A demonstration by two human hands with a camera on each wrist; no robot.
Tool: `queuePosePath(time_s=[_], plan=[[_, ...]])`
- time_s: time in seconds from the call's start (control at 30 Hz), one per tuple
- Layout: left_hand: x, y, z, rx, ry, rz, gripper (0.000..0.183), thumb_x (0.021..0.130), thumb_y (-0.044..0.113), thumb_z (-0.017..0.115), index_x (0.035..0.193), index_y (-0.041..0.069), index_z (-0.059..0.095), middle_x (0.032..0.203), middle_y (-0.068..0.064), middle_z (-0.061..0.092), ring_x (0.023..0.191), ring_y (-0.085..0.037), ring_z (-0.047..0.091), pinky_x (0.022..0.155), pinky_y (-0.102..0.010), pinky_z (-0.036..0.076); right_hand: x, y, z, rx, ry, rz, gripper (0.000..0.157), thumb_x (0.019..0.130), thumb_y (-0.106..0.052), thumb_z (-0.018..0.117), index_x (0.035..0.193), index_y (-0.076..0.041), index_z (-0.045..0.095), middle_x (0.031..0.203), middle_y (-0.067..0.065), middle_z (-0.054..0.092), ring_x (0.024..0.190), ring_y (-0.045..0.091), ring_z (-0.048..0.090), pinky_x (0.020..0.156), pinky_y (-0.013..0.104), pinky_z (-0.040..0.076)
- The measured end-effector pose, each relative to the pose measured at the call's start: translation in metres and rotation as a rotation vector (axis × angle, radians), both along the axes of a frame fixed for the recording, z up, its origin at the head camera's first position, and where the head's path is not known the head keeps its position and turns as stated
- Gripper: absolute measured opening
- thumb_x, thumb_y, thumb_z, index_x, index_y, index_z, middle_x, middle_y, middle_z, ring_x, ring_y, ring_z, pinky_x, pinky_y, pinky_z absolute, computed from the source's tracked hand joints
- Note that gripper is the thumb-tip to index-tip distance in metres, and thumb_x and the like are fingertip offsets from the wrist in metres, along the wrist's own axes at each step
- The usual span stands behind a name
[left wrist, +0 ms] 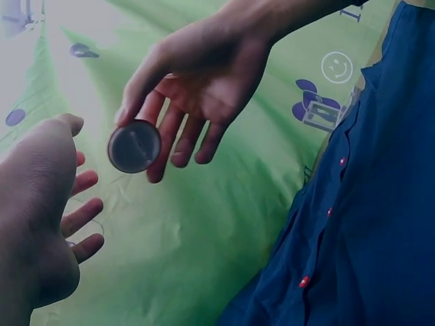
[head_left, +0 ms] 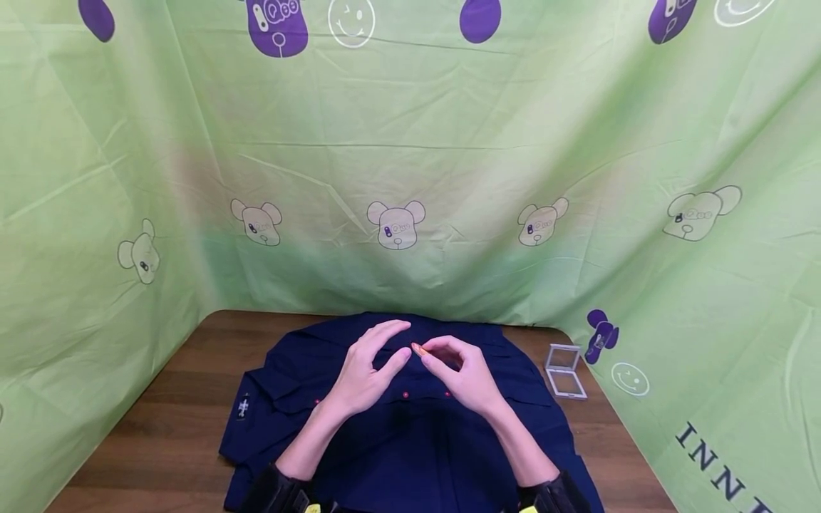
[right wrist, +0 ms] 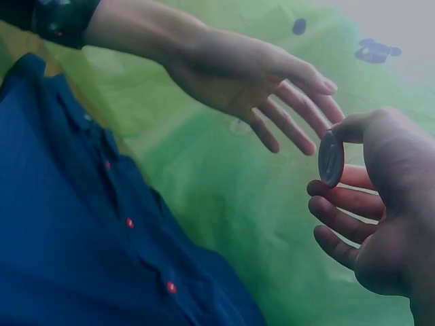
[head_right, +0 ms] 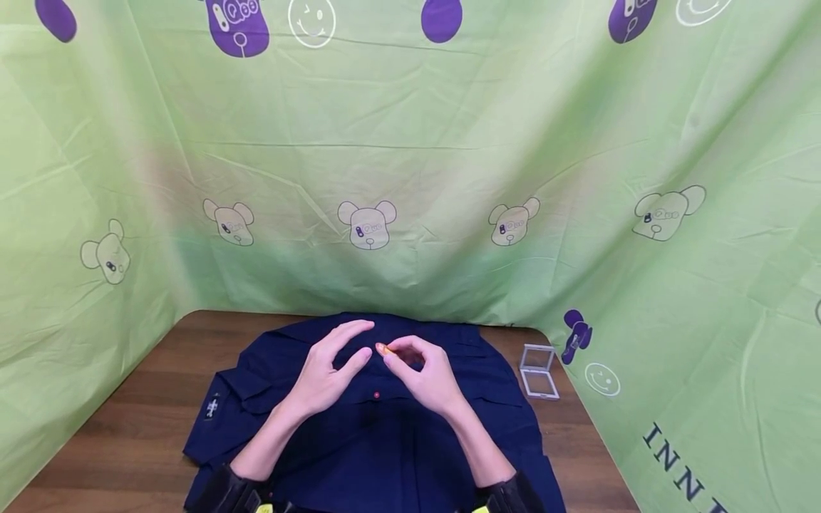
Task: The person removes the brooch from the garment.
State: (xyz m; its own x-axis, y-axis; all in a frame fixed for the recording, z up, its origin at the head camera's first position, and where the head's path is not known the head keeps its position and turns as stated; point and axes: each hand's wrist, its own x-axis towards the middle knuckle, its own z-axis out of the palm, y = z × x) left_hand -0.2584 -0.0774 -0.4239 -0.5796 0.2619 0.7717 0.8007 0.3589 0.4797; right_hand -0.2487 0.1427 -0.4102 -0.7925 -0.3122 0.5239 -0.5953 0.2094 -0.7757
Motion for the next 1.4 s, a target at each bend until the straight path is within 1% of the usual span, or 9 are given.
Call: queuePosePath(time_s=[0.13,0.3,0.4,0.53,0.77,0.93,1.07,1.2,1.4], plan=[[-0.001,0.001,-0.004,-0.046,-0.011,0.011,0.044,0.101,0.031,0.066,0.142,0.016,0.062,0.141,0.001,0.06,0.129,-0.015,0.051,0.101,-0.047,0.045,0.009,0.004,0.003,0.049,-0.005,-0.044,0.02,0.095,-0.005,0.072,0.111,0.006,0.072,0.101,0.018,0.075,0.088,0.033,0.07,0.07,0.028,0.057],[-0.003,0.003,-0.01,-0.111,-0.04,0.022,0.049,0.102,0.036,0.064,0.147,0.019,0.059,0.147,0.002,0.055,0.133,-0.016,0.047,0.102,-0.055,0.041,0.009,0.011,-0.004,0.074,-0.015,-0.076,0.02,0.094,-0.008,0.074,0.111,0.004,0.072,0.096,0.017,0.075,0.079,0.032,0.069,0.052,0.035,0.059],[-0.004,0.003,-0.014,-0.146,-0.046,0.026,0.051,0.102,0.039,0.063,0.148,0.02,0.057,0.149,0.003,0.053,0.136,-0.016,0.044,0.102,-0.057,0.039,0.008,0.013,-0.008,0.101,-0.009,-0.107,0.02,0.093,-0.009,0.075,0.109,0.003,0.073,0.094,0.015,0.075,0.077,0.031,0.069,0.057,0.036,0.059],[-0.006,0.004,-0.019,-0.175,-0.046,0.028,0.052,0.102,0.041,0.063,0.149,0.02,0.057,0.151,0.002,0.051,0.138,-0.015,0.042,0.103,-0.059,0.038,0.01,0.016,-0.011,0.138,-0.008,-0.143,0.019,0.092,-0.009,0.076,0.107,0.002,0.074,0.09,0.013,0.075,0.075,0.03,0.069,0.064,0.029,0.056],[-0.008,0.006,-0.022,-0.215,-0.054,0.034,0.054,0.101,0.044,0.063,0.149,0.02,0.056,0.152,0.001,0.05,0.14,-0.017,0.04,0.105,-0.059,0.037,0.002,0.023,-0.022,0.189,-0.015,-0.152,0.021,0.092,-0.01,0.076,0.11,0.001,0.074,0.09,0.01,0.076,0.073,0.024,0.07,0.064,0.024,0.053],[-0.007,0.009,-0.026,-0.291,-0.081,0.063,0.059,0.1,0.048,0.061,0.151,0.02,0.054,0.155,-0.001,0.046,0.142,-0.022,0.037,0.106,-0.06,0.035,-0.015,0.033,-0.047,0.233,0.018,-0.133,0.022,0.092,-0.015,0.078,0.112,-0.006,0.075,0.086,0.004,0.075,0.07,0.021,0.07,0.061,0.03,0.055],[-0.005,0.01,-0.028,-0.361,-0.123,0.076,0.065,0.1,0.052,0.061,0.155,0.02,0.049,0.158,-0.005,0.042,0.145,-0.026,0.032,0.109,-0.062,0.031,-0.019,0.04,-0.059,0.305,0.111,-0.142,0.024,0.091,-0.019,0.079,0.113,-0.01,0.076,0.09,-0.002,0.075,0.076,0.013,0.068,0.065,0.032,0.056],[-0.002,0.013,-0.031,-0.419,-0.153,0.079,0.07,0.099,0.056,0.059,0.158,0.021,0.044,0.16,-0.008,0.039,0.149,-0.028,0.023,0.111,-0.063,0.026,-0.02,0.046,-0.065,0.358,0.192,-0.175,0.026,0.089,-0.021,0.08,0.112,-0.01,0.076,0.098,-0.004,0.076,0.085,0.009,0.068,0.072,0.036,0.057],[-0.001,0.018,-0.038,-0.464,-0.14,0.083,0.074,0.099,0.057,0.06,0.16,0.022,0.04,0.161,-0.01,0.038,0.15,-0.03,0.019,0.111,-0.063,0.024,-0.019,0.055,-0.069,0.401,0.199,-0.221,0.029,0.087,-0.022,0.082,0.113,-0.009,0.077,0.102,-0.002,0.076,0.092,0.012,0.069,0.079,0.048,0.057]])
